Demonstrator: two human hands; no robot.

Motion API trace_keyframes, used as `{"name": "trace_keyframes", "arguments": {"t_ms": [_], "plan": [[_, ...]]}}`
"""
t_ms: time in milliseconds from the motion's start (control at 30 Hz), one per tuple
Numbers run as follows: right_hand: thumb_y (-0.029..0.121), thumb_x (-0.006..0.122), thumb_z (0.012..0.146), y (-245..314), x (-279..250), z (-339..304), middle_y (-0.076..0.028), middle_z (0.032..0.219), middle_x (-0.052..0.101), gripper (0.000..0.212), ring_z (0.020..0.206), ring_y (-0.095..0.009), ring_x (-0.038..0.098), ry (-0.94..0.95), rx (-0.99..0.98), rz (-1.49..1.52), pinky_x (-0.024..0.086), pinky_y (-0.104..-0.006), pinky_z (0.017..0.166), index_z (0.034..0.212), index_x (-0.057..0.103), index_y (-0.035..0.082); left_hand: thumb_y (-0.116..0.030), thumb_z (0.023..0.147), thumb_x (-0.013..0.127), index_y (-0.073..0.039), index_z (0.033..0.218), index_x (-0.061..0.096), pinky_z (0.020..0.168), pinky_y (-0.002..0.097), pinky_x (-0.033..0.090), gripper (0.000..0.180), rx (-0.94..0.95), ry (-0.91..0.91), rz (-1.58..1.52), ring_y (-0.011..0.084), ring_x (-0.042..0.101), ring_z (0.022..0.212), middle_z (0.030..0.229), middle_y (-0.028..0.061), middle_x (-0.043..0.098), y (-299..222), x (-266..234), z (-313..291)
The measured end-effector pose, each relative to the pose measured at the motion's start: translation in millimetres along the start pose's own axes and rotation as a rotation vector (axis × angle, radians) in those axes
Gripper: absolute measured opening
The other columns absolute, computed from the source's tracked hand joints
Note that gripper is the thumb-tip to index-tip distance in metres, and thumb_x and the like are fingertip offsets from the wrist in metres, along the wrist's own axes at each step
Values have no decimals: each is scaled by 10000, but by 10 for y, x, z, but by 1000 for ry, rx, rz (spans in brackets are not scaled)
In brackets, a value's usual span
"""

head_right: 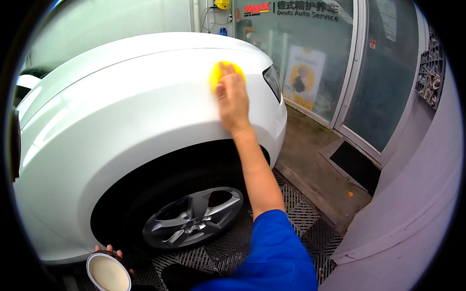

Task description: The person applies a white paste to the hood and front bumper of a white car using a yellow sponge. They hold a container of the paste in their left hand and rub the sponge in circular motions across the car's surface.

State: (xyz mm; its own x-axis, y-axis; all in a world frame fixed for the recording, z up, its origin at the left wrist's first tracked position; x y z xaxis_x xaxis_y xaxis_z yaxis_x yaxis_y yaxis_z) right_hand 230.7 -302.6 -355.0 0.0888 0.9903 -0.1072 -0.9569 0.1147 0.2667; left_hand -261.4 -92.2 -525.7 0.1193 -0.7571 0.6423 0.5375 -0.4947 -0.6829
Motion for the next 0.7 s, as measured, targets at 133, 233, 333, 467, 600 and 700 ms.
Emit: {"name": "trace_keyframes", "arguments": {"t_ms": [133,233,333,467,600,700], "plan": [[612,302,1057,124,52,-633,-245,1530,459,606,1489,-445,303,126,-67,112,262,-460,1205,941,471,42,-547,1061,288,-311,1620,145,1066,726,333,623,-116,139,106,317,288,1514,1672,47,243,-57,-211,-111],[563,307,1075,-483,-231,-588,-251,1516,473,560,1487,-434,314,-77,148,163,270,-447,1201,949,469,41,-595,1051,305,-385,1614,145,1046,752,350,622,-168,51,38,280,299,1516,1680,5,229,-56,-763,-233],[511,303,1090,-372,-142,-484,-253,1508,481,516,1477,-434,334,-96,132,71,269,-452,1199,953,468,41,-579,1055,324,-403,1613,127,1049,755,338,618,-199,54,81,301,286,1522,1684,17,226,53,-389,-104],[515,332,1082,-210,-102,-1072,-259,1464,528,519,1432,-446,405,-65,-75,-45,265,-492,1198,901,436,40,-588,1045,357,-402,1616,111,1031,744,357,649,-186,-2,94,309,285,1522,1681,14,236,-40,-605,-353],[547,310,1090,-1755,-546,-1173,-198,1515,492,662,1354,-269,495,-277,423,231,351,-342,1121,1255,563,-43,-600,1036,370,-363,1624,111,1000,745,365,685,-117,12,227,309,290,1520,1678,46,247,-16,-453,-487],[547,304,1093,-2121,-644,-1127,-144,1467,536,699,1322,-218,498,-361,558,361,342,-334,1125,1434,493,-33,-594,1042,341,-345,1625,122,984,737,371,671,-61,-16,155,314,305,1514,1677,56,251,9,-350,-544]]}}
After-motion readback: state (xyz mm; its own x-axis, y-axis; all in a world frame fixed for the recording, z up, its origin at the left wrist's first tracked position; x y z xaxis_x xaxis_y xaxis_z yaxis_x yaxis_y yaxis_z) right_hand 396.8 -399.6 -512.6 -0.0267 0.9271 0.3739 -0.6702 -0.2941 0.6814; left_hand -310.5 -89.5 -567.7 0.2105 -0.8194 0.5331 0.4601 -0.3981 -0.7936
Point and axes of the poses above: each hand's wrist, its own z-axis towards the middle knuckle, its own x-axis out of the palm, y = z × x, the point moved 3 cm from there along z, towards the middle knuckle
